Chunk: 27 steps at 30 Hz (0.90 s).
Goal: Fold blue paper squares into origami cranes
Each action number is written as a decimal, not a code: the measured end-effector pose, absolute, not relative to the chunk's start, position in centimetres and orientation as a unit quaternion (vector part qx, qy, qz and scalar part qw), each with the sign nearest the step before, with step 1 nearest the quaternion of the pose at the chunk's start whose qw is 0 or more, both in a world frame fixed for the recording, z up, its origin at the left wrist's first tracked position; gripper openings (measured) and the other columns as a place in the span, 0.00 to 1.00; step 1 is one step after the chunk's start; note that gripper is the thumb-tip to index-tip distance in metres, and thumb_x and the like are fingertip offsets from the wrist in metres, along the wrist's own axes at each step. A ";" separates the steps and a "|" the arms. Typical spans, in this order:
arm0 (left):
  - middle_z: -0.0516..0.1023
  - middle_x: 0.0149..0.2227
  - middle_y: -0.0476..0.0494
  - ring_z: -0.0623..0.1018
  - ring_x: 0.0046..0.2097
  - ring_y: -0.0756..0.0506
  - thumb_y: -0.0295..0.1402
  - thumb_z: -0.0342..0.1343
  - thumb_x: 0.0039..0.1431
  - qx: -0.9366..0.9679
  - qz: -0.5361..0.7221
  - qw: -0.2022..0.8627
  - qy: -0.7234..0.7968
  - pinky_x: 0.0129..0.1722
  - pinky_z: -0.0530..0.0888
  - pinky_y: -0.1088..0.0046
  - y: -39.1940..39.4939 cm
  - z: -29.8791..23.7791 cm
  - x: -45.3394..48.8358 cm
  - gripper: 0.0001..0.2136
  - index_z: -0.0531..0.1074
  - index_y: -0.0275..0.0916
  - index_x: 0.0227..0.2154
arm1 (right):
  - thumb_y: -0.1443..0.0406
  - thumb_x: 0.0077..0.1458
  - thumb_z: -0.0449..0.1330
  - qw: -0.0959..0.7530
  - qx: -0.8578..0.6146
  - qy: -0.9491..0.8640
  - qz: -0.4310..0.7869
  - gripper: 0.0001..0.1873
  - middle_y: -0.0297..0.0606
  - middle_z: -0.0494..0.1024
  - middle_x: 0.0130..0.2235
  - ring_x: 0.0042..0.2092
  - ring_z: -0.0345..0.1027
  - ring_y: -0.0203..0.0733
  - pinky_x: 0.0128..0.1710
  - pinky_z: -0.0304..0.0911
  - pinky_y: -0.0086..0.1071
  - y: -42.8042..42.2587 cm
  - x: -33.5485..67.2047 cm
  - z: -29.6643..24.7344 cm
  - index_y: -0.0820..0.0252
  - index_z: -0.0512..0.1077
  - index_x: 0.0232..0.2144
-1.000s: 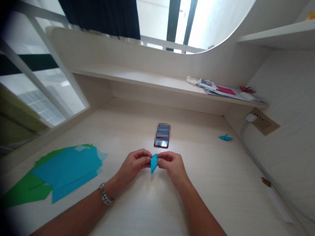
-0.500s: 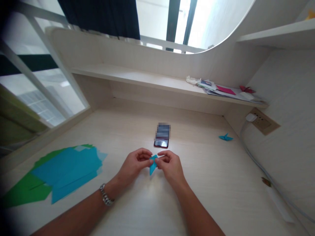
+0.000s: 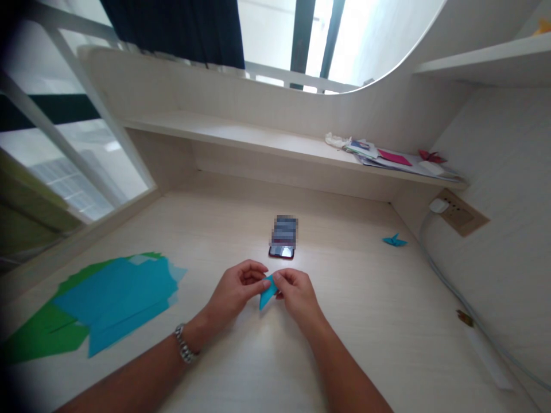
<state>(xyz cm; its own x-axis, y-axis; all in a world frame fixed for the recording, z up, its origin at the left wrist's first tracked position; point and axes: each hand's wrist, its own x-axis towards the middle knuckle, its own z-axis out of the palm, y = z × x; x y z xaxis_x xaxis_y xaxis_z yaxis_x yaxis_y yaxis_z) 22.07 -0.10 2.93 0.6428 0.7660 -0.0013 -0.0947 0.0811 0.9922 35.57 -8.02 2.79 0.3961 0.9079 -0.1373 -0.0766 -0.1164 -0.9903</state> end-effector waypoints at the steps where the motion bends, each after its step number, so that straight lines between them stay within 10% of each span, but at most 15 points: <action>1: 0.78 0.28 0.46 0.77 0.32 0.49 0.29 0.65 0.44 0.596 0.315 0.682 0.282 0.33 0.74 0.75 -0.1 2.9 22.0 0.13 0.71 0.34 0.34 | 0.56 0.48 0.61 0.574 -0.605 -0.327 0.445 0.14 0.34 0.73 0.24 0.26 0.65 0.36 0.26 0.61 0.28 -8.0 35.6 2.9 0.62 0.74 0.26; 15: 0.79 0.28 0.40 0.78 0.30 0.46 0.35 0.63 0.48 0.598 0.212 0.720 0.281 0.32 0.73 0.71 -0.7 2.6 22.2 0.13 0.74 0.33 0.35 | 0.55 0.53 0.58 0.581 -0.683 -0.376 0.233 0.15 0.33 0.71 0.22 0.25 0.64 0.37 0.25 0.59 0.29 -8.3 35.6 2.9 0.62 0.71 0.27; 27: 0.73 0.22 0.48 0.71 0.26 0.48 0.39 0.53 0.55 0.738 0.261 0.556 0.280 0.27 0.64 0.74 -0.1 2.9 21.6 0.11 0.75 0.37 0.26 | 0.57 0.47 0.64 0.567 -0.639 -0.394 0.339 0.13 0.34 0.73 0.27 0.28 0.65 0.37 0.27 0.62 0.29 -8.0 36.3 2.3 0.60 0.71 0.31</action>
<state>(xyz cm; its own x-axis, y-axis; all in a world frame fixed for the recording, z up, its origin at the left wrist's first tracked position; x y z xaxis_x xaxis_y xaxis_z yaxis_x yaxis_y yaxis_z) 21.61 -0.11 2.86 0.7061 0.7042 0.0736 0.1232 -0.2246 0.9666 36.26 -8.02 2.26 0.4598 0.8879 0.0131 0.1196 -0.0473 -0.9917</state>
